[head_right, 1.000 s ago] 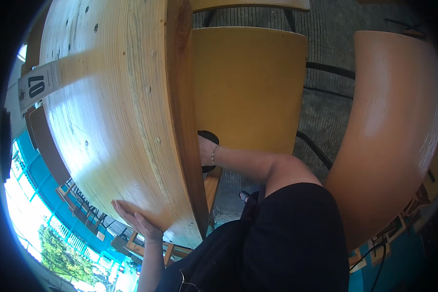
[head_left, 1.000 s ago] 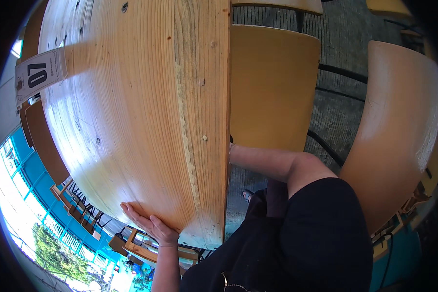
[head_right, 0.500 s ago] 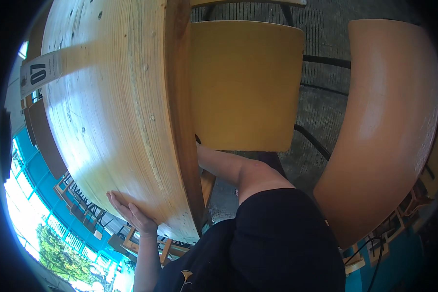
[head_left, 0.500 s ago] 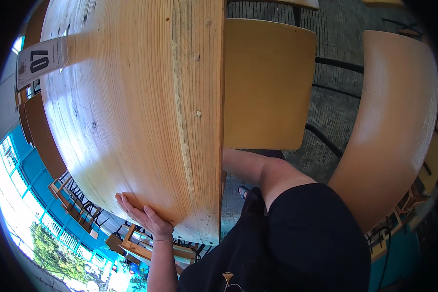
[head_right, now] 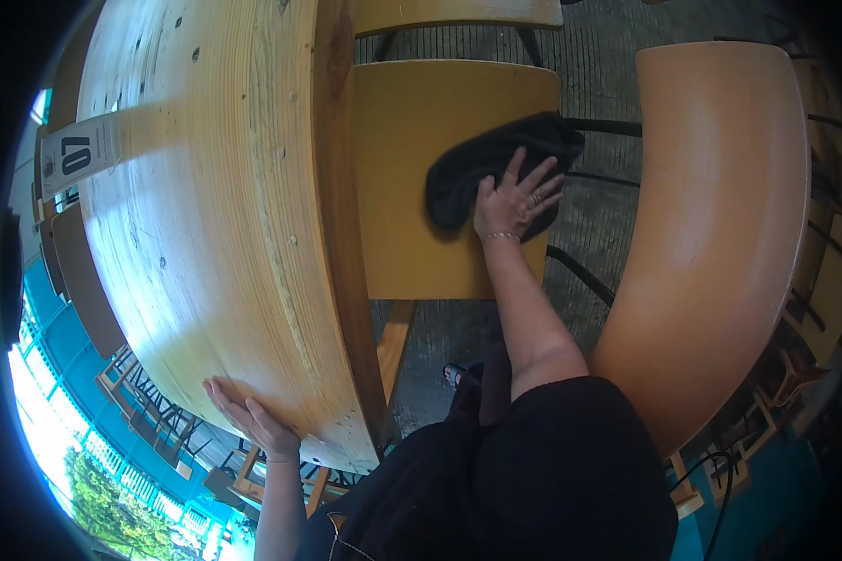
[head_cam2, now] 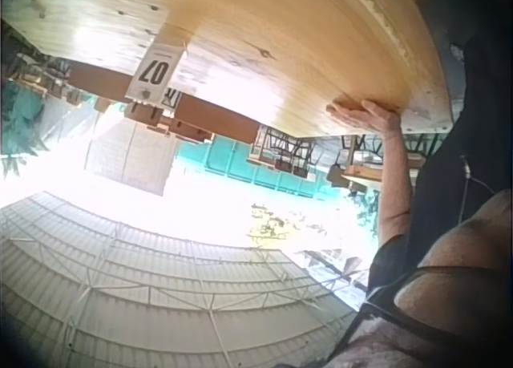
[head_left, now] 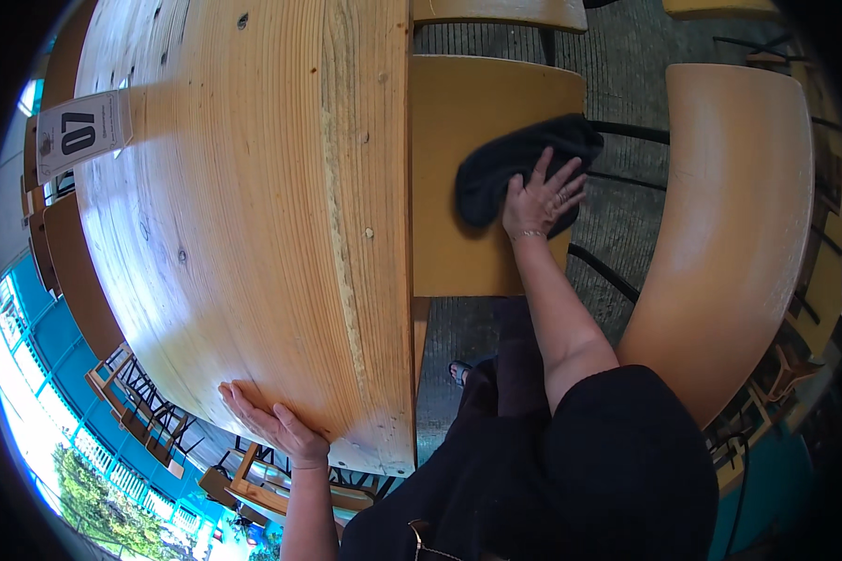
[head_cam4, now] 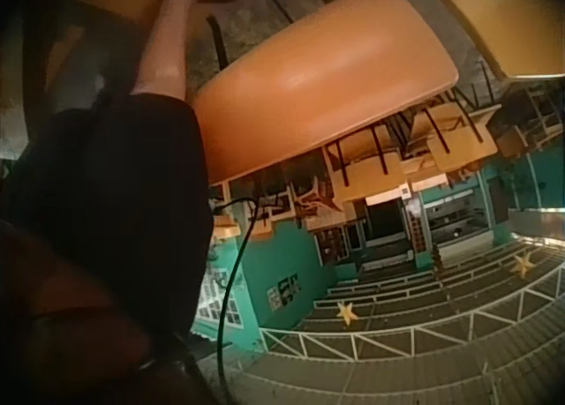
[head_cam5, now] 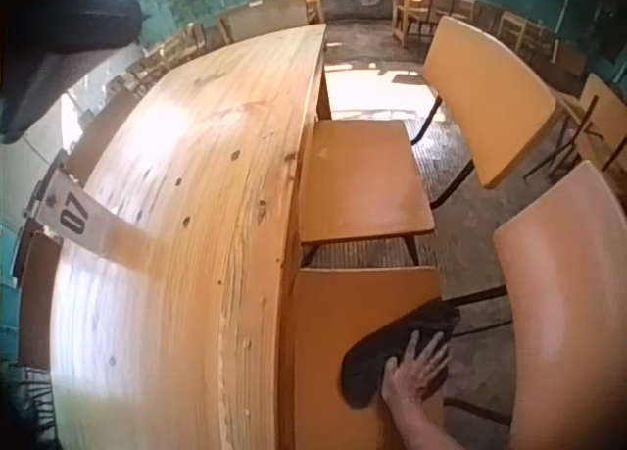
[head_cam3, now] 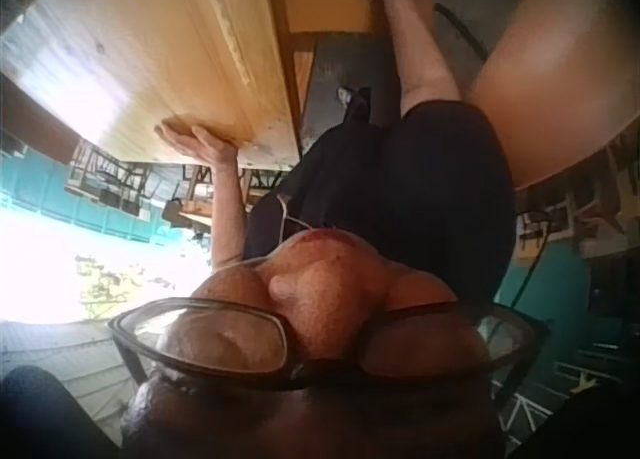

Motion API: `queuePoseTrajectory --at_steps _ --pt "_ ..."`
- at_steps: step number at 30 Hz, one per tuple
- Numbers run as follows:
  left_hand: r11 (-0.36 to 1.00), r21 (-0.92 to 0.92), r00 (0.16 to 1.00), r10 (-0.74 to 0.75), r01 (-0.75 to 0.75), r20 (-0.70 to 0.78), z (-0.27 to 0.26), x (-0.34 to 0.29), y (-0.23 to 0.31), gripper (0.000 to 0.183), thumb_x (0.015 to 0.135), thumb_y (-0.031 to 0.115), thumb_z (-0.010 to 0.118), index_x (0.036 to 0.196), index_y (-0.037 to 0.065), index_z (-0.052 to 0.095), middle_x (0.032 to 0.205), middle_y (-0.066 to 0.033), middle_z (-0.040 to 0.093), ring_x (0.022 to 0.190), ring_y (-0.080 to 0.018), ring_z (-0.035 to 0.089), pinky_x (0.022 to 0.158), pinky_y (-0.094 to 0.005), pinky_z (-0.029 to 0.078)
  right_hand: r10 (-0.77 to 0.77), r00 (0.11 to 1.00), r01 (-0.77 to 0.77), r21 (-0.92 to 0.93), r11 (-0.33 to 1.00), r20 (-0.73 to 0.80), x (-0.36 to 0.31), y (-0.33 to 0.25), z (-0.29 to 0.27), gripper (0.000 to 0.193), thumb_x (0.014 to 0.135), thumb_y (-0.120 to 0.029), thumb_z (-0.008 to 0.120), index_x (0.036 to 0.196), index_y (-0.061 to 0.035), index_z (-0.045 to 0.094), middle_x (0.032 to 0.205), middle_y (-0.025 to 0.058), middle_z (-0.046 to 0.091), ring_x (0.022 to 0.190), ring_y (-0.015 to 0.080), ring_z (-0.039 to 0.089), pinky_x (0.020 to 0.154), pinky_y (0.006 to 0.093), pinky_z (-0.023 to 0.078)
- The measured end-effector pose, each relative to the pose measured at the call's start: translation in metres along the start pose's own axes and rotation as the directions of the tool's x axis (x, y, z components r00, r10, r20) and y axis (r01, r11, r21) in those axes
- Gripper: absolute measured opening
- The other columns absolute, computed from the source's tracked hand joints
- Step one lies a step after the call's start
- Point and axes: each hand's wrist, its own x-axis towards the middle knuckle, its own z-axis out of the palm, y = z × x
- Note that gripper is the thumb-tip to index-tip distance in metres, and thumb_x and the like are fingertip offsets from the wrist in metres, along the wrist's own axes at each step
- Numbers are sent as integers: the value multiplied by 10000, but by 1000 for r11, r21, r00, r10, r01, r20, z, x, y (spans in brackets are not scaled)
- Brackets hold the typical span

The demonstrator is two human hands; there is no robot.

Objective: The person wipes the seats and backrests of several wooden chairs using a dark cloth. They move from one chair to another, cleaning the surfaces thoroughly. The person also wipes the surface of a wooden table. The task is performed in a room with multiple tables and chairs.

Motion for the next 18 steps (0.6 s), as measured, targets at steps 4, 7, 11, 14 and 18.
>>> queuePoseTrajectory --at_steps 4,7,11,14,18 --pt "1000 8 1000 12 -12 -3 0 1 0 694 980 466 294 1489 -6 255 1562 -230 209 1459 -383 172 1181 -511 107 -40 999 41 56 998 -16 46 -114 16 800 878 -457 482 1555 -165 168 1568 318 41 1424 559 -69 1115 682 -60" --pt "999 43 999 26 -27 19 -1 2 1 657 1001 394 281 1498 -31 217 1563 -218 206 1465 -357 164 1186 -477 107 -478 874 462 154 873 88 48 -173 10 721 886 -424 453 1542 -211 242 1614 192 60 1471 455 -27 1145 642 -32" --pt "999 13 999 43 -43 5 0 3 -1 648 1003 391 285 1497 -24 230 1562 -213 214 1465 -354 169 1187 -475 107 -746 662 706 275 652 71 68 -170 29 684 891 -405 453 1533 -248 275 1630 120 68 1501 346 8 1191 538 83" --pt "1000 23 1000 15 -15 -5 -1 -4 -3 644 1003 390 287 1494 -24 240 1560 -212 222 1464 -354 172 1186 -476 110 -714 695 702 130 700 89 99 -142 4 689 886 -384 482 1533 -284 269 1630 91 90 1503 321 28 1194 496 127" --pt "999 35 1000 24 -23 -7 -3 -3 -2 640 1001 387 297 1490 -24 252 1556 -215 232 1460 -358 181 1185 -476 116 -442 892 449 71 891 -95 134 -73 -5 719 884 -382 515 1540 -266 244 1627 104 96 1497 338 48 1200 501 64"
